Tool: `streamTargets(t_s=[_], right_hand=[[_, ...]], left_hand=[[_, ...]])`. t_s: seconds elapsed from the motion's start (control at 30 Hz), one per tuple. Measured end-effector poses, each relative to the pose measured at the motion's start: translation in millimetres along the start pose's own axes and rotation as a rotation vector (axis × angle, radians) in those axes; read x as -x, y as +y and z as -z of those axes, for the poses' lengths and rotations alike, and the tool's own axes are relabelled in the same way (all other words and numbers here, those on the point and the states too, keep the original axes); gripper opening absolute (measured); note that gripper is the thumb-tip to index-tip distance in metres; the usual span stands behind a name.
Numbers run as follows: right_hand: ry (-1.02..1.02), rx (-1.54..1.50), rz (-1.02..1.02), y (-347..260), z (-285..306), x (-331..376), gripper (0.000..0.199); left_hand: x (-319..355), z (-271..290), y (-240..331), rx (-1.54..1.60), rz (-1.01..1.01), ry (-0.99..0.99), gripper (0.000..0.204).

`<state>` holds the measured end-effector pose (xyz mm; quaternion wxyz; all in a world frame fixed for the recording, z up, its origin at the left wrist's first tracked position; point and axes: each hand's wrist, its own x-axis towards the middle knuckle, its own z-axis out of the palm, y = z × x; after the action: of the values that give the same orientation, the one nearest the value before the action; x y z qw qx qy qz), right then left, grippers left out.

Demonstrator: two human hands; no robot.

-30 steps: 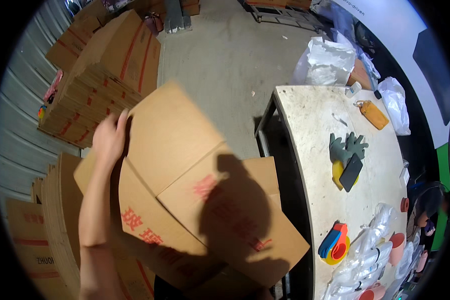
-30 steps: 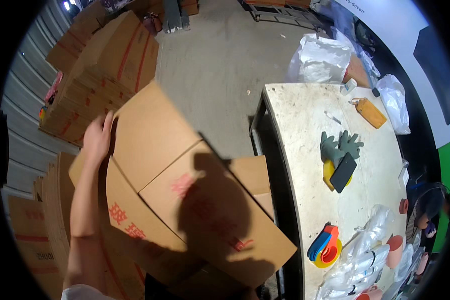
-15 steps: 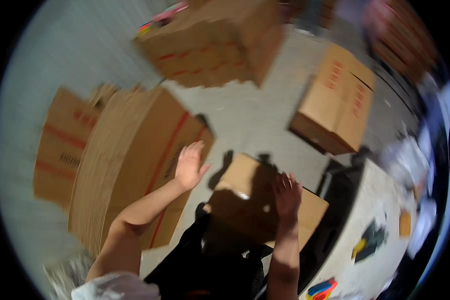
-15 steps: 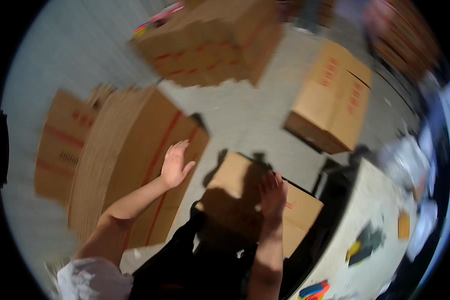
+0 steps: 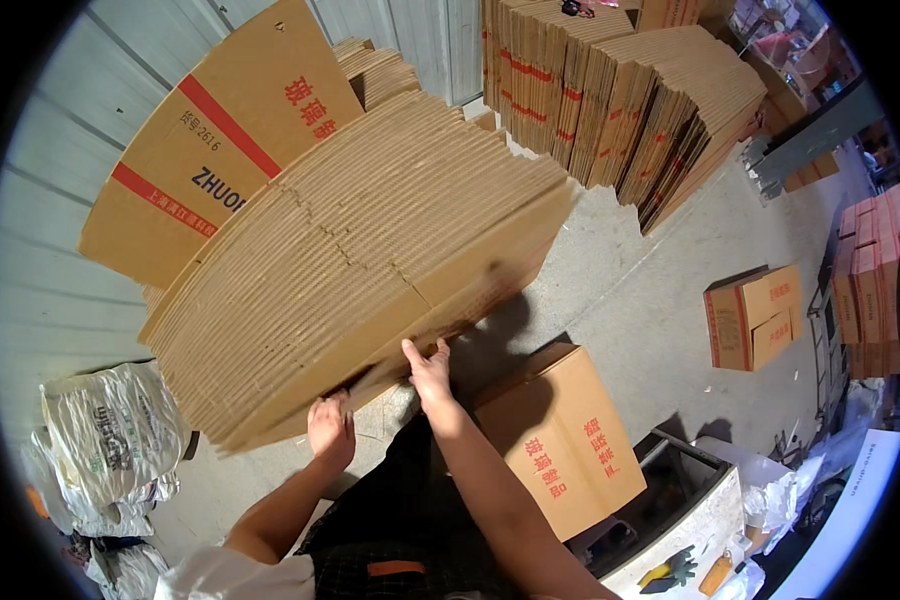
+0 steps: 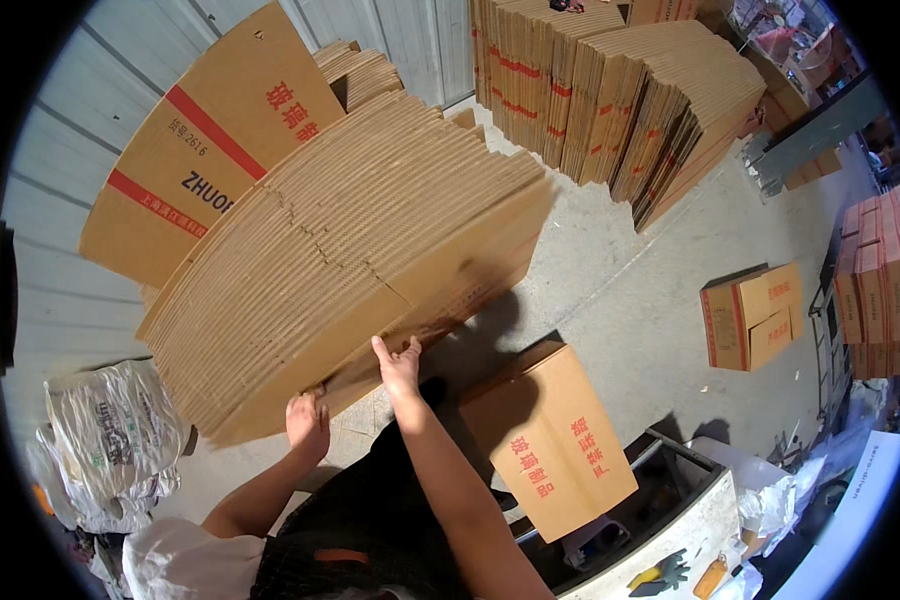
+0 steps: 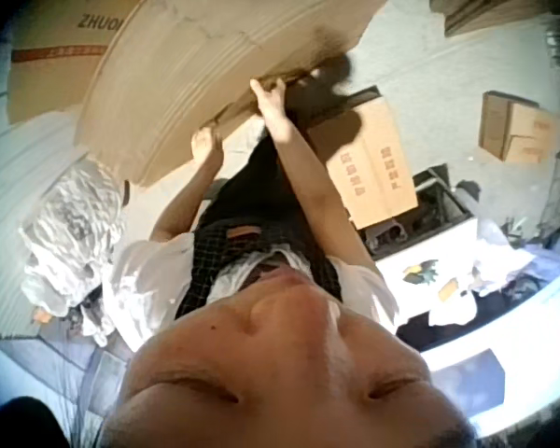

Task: The person assembles pink plastic cups by attaching red lids to them. They pick up a cup, retrieve a lid from a large bag, and screw the lid onto the cup. The person then places the assembled cup into a cardboard box. This process is repeated multiple times.

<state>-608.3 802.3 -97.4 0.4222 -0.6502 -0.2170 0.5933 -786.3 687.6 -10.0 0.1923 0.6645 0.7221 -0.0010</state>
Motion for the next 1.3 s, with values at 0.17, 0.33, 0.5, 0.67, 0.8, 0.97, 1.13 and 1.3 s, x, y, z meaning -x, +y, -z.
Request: streamTargets(t_s=[0.17, 0.33, 0.5, 0.67, 0.8, 0.97, 1.13, 1.3], right_hand=[[0.100, 0.009, -0.040, 47.3, -34.5, 23.6, 0.088], [0.009, 0.381, -0.117, 59.9, 15.8, 49.5, 0.085], [-0.116, 0.275, -0.061, -91.3, 110.1, 104.1, 0.065], [-0.028, 0.223, 0.077, -187.4, 223.3, 179.2, 0.034], [0.019, 0.020, 0.202, -232.4, 327.5, 278.6, 0.049], [0.033, 0.202, 0.063, -273.1, 440.9, 419.4, 0.045], [0.678, 0.686, 0.264, -237.6, 575.0, 508.4, 0.046], [1.467, 1.092, 0.280, -128.0, 531.9, 557.7, 0.089]], left_hand=[[-38.3, 33.1, -44.6, -0.134, 0.103, 0.099, 0.052], [-15.6, 18.4, -54.2, -0.203, -0.120, -0.309, 0.026], [-38.7, 138.3, 6.6, -0.263, -0.325, 0.047, 0.030], [-72.5, 272.5, 119.7, -0.213, -0.519, 0.290, 0.023], [-91.3, 316.8, 230.0, -0.267, -0.666, 0.339, 0.031], [-111.1, 330.7, 361.4, -0.086, -0.614, 0.322, 0.057], [-48.5, 263.5, 490.6, 0.032, -0.664, 0.007, 0.074], [37.6, 120.8, 515.4, 0.310, -0.679, -0.237, 0.078]])
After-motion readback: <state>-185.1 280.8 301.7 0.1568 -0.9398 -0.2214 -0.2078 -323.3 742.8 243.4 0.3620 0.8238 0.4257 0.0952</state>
